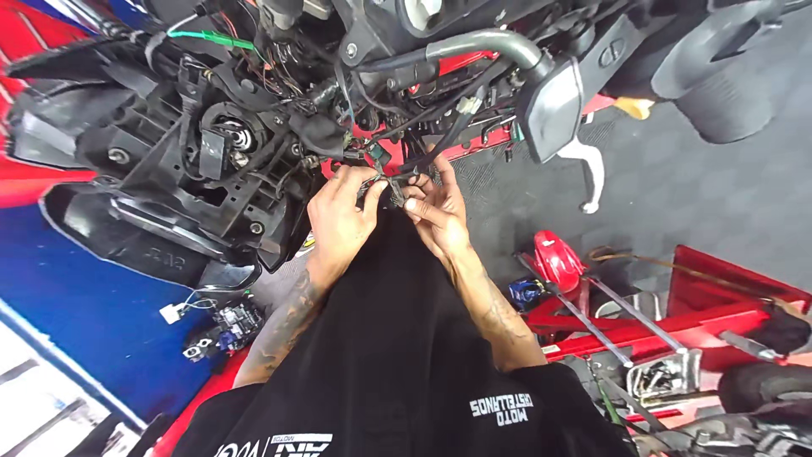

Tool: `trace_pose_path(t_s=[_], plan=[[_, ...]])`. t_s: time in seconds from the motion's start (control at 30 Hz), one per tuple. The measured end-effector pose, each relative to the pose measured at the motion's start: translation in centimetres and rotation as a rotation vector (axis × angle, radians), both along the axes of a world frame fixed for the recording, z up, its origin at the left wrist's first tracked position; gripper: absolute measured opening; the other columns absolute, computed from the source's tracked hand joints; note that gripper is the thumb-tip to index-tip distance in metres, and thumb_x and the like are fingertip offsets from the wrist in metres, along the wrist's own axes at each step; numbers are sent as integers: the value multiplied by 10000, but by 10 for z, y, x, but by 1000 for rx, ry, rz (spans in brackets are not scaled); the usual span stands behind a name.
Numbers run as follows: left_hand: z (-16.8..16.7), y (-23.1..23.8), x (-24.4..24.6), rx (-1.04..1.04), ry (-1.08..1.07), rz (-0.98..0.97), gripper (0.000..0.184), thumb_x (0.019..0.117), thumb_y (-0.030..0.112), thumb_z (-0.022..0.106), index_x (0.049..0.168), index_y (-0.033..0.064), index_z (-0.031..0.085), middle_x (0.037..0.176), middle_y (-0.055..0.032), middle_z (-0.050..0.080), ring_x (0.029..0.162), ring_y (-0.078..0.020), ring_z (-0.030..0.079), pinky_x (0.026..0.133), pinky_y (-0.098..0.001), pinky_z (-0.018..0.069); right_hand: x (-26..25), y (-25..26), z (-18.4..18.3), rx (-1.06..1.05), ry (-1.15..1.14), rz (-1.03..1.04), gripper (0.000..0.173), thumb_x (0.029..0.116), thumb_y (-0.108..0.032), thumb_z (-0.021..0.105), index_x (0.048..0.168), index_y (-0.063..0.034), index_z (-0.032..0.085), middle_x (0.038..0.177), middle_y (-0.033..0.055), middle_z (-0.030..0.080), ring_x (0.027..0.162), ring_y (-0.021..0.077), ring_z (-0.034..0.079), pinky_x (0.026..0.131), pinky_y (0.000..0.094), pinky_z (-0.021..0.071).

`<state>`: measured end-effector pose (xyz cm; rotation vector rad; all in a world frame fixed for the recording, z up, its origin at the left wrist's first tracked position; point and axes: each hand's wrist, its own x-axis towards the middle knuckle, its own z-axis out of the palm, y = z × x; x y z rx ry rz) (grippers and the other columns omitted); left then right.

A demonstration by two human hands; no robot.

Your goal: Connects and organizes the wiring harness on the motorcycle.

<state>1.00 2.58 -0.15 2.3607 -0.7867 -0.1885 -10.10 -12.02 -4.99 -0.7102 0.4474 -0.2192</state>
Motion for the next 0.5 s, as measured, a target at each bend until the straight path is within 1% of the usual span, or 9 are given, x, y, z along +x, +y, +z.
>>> trace_pose_path(t_s=[0.1,0.17,0.23,0.27,0.3,0.33,0.4,0.47,0.5], plan=[[-4,2,0,-32,-3,-11,230,984,284,704,1119,100,742,1076,-57,745,960,-158,719,812,-368,597,-3,2,-7,26,51,-18,892,855,27,719,1578,-230,262,1134,82,640,744,102,621,635,239,544],[-5,2,0,-29,-3,-6,237,987,291,699,1122,101,739,1077,-60,745,954,-162,719,808,-372,595,-3,5,-8,26,57,-19,878,857,29,723,1574,-219,281,1135,86,641,755,106,623,650,247,548],[-3,1,0,3,-26,3,247,990,302,691,1127,103,743,1061,-72,735,936,-177,712,789,-375,589,-5,2,-5,-72,103,-20,875,855,29,728,1578,-189,285,1181,91,631,841,145,662,732,306,591],[-1,1,1,26,-53,4,252,990,311,689,1126,107,747,1043,-79,727,916,-189,706,765,-379,583,-8,-2,-3,-165,139,-17,881,853,29,728,1584,-169,278,1225,93,611,914,174,680,793,352,612],[2,2,1,52,-85,0,258,990,323,686,1126,113,749,1027,-84,715,895,-202,700,736,-383,579,-10,-6,1,-268,183,-21,895,844,26,743,1589,-152,279,1260,101,595,969,201,688,827,384,625],[4,3,1,70,-117,-7,264,989,332,686,1128,117,750,1023,-90,706,885,-213,697,710,-384,576,-12,-11,4,-365,214,-31,909,838,23,760,1589,-143,277,1288,107,586,990,214,693,831,389,633],[7,4,0,98,-152,-26,275,987,343,685,1143,127,749,1059,-95,701,919,-225,697,718,-384,581,-10,-16,12,-481,213,-39,951,835,0,778,1604,-137,237,1366,132,556,1041,241,699,857,398,638],[9,4,-1,113,-175,-34,283,987,346,681,1150,124,747,1111,-116,693,976,-244,693,754,-392,583,0,-13,19,-506,161,-36,970,831,7,776,1610,-132,216,1425,160,504,1090,277,692,881,427,640],[12,4,-2,109,-201,-36,276,987,337,683,1144,119,748,1137,-125,689,1006,-252,689,776,-394,585,7,-10,22,-490,142,-32,965,829,18,769,1608,-131,219,1422,166,485,1093,285,690,881,438,644]])
